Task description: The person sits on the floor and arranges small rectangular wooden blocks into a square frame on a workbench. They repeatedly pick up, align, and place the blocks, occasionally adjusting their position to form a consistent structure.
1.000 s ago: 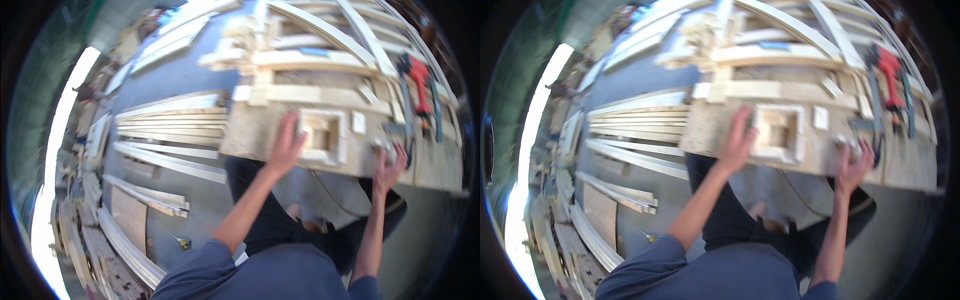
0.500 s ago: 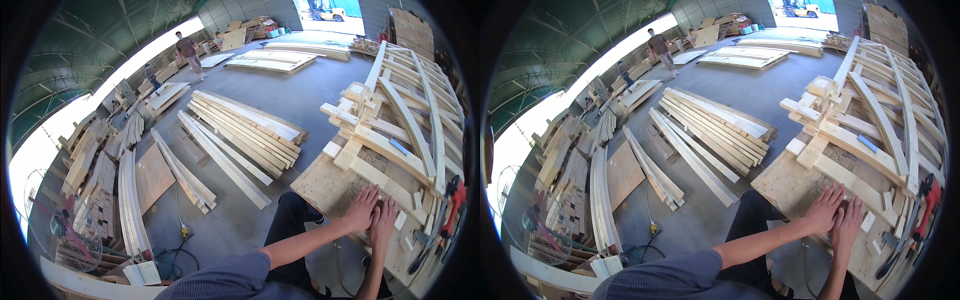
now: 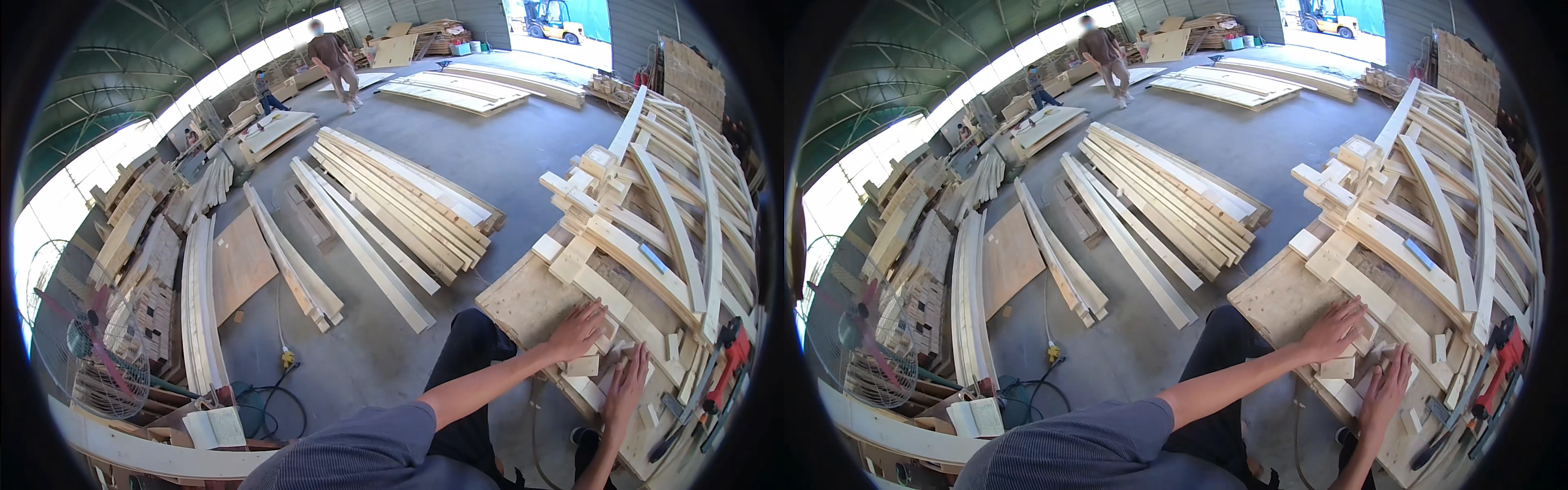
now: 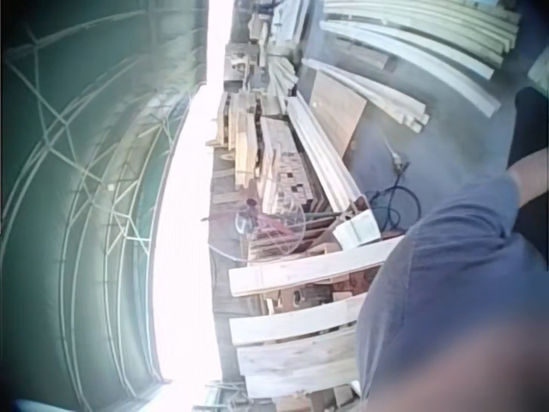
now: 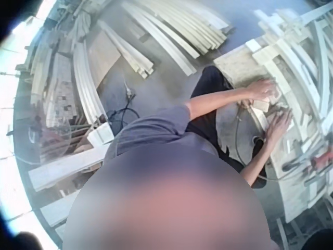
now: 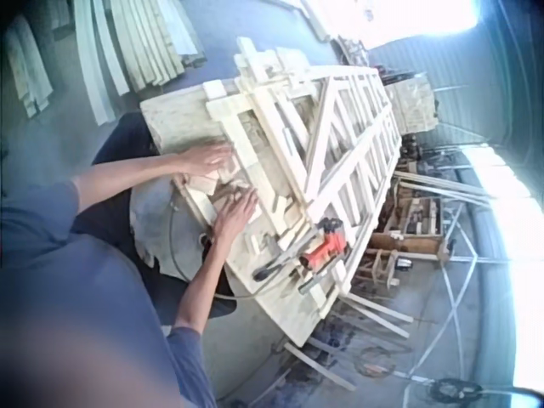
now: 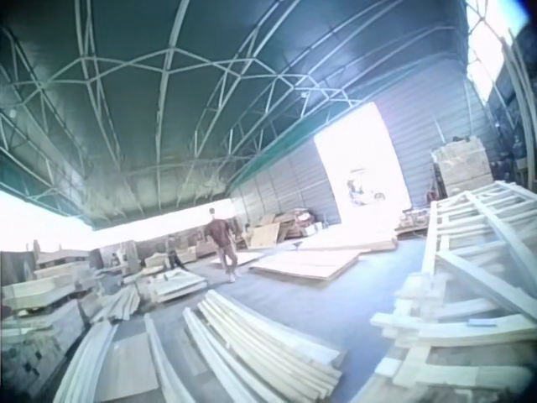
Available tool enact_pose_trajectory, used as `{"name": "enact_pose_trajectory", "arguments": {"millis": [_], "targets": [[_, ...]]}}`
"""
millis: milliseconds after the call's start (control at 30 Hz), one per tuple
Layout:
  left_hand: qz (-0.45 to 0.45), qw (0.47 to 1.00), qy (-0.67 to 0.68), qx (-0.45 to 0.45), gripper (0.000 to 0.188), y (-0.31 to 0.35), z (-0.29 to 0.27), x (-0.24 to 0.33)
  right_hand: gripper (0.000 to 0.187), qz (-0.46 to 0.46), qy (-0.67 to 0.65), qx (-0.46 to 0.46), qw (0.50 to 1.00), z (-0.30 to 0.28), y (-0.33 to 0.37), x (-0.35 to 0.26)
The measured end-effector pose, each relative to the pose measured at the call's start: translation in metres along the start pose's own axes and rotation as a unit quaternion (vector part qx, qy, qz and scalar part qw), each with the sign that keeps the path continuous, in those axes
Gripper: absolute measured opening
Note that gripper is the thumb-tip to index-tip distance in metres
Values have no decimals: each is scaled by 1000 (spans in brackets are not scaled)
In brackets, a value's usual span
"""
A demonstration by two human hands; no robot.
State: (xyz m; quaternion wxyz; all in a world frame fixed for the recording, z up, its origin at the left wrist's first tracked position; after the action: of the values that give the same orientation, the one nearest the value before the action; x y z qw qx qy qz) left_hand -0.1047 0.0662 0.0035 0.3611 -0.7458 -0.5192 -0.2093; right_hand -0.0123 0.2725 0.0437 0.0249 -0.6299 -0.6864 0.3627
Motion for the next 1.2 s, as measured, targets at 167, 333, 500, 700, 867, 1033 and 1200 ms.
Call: {"name": "enact_pose_trajectory", "arguments": {"millis": [167, 333, 500, 700, 867, 1033, 1200], "targets": [[65, 991, -41, 107, 60, 14, -17, 8, 56, 3, -42, 65, 997, -19, 20, -9], [224, 969, 18, -106, 72, 55, -19, 60, 62, -39, -39, -31, 998, -21, 43, -20], [253, 961, -39, -103, 94, 68, 2, 47, 47, -9, -67, -19, 998, -15, 43, -15], [244, 963, -47, -103, 93, 59, 6, 46, 37, 22, -65, 32, 997, -14, 45, -1], [231, 967, -34, -104, 86, 56, 2, 58, 33, 78, -93, 84, 989, -15, 50, 14], [221, 973, 2, -72, 67, 51, -4, 54, 32, 115, -115, 99, 982, -15, 49, 24], [213, 974, -34, -66, 59, 41, -12, 46, 28, 101, -85, 139, 981, -19, 49, 23]]}}
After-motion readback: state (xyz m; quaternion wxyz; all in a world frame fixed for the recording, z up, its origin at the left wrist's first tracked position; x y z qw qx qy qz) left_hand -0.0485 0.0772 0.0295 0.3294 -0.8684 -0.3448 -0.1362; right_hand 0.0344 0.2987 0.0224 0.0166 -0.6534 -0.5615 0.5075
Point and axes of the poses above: each hand's wrist, its own y-axis away from the middle knuckle, its own z-axis out of the palm, x = y × z, the point moved 7 cm from there along -y, towards the middle knuckle, and after that the axes turned 11 degrees about x, right-handed, at the moved point
